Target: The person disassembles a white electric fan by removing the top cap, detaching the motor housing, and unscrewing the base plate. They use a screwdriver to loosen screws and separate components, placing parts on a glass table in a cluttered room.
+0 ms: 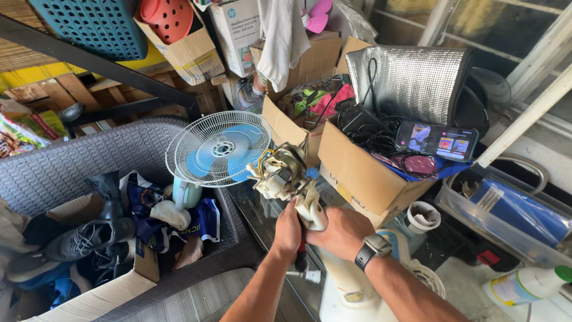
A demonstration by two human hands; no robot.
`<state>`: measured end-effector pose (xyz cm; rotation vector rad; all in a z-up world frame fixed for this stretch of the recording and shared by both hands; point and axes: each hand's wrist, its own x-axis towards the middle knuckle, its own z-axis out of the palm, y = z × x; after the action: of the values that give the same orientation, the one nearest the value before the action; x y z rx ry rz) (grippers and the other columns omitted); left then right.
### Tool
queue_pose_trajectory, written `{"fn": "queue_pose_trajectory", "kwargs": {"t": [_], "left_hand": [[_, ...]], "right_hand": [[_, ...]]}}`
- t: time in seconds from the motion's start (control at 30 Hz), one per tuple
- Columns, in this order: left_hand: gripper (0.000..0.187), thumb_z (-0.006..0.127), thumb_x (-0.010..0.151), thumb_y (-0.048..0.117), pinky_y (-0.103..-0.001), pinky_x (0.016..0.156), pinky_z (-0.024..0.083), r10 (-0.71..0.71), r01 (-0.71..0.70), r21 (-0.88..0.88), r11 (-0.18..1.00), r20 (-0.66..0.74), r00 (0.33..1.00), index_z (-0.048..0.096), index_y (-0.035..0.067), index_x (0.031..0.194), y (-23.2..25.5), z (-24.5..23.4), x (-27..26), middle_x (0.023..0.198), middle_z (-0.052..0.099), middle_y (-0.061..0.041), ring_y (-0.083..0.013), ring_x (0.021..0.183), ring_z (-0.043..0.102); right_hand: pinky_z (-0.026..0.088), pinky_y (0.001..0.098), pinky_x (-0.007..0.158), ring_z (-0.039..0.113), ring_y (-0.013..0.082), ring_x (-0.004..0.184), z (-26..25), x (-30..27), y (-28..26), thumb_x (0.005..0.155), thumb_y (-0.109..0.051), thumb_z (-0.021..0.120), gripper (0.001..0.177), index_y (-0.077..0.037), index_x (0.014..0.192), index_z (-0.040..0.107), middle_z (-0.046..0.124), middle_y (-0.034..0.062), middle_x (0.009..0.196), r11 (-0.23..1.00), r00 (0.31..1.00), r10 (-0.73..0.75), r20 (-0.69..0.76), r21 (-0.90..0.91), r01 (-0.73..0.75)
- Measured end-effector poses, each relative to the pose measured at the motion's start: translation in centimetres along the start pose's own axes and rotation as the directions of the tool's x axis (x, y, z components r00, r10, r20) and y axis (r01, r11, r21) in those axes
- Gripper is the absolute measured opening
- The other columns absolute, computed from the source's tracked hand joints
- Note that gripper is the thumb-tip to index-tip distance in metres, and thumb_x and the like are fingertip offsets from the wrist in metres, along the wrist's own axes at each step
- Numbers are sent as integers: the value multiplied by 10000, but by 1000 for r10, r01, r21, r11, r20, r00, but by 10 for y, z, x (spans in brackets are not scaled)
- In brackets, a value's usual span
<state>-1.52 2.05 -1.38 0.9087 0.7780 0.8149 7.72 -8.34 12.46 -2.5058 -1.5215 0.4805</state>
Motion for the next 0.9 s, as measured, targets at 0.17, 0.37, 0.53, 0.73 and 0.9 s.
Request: {"fn": "queue_pose_trajectory", "kwargs": {"t": [0.17,0.37,0.53,0.73,0.9], "left_hand": [[537,457,1020,412,-312,877,501,-96,94,-86,992,-26,995,700,-48,1155,-4,5,-4,1066,724,-95,-172,914,620],[494,450,1022,398,-285,871,499,40,-42,23,999,75,996,687,-16,1153,11,13,-7,1061,717,-69,-138,920,623],[488,415,1032,418,-302,663,490,76,-94,305,948,69,995,683,18,1111,26,22,-10,861,654,-53,-137,716,556],[499,453,1083,393,-359,634,474,25,-44,372,927,55,998,624,-75,1057,-3,27,-7,810,601,-110,-205,708,557],[358,443,999,268,-361,919,491,303,-378,364,851,245,921,633,22,1176,-26,35,-3,1073,718,-71,-206,1013,656]], "right_hand": [[562,431,836,722,320,900,12,3,13,639,-583,776,558,-117,941,730,745,120,939,999,999,-26,-44,28,27],[566,431,812,727,320,898,10,2,25,636,-582,799,572,-117,966,744,747,124,960,991,992,-53,-112,113,66],[585,409,799,758,290,880,11,1,32,636,-526,801,534,-169,1031,759,776,107,960,961,994,-36,-104,269,63],[567,414,805,732,296,929,41,7,66,648,-458,816,546,-146,1086,725,761,118,1005,880,959,-162,-233,406,247],[560,400,883,734,288,1011,58,16,89,740,-479,807,514,-165,1142,747,775,114,1072,925,985,-138,-102,342,165]]}}
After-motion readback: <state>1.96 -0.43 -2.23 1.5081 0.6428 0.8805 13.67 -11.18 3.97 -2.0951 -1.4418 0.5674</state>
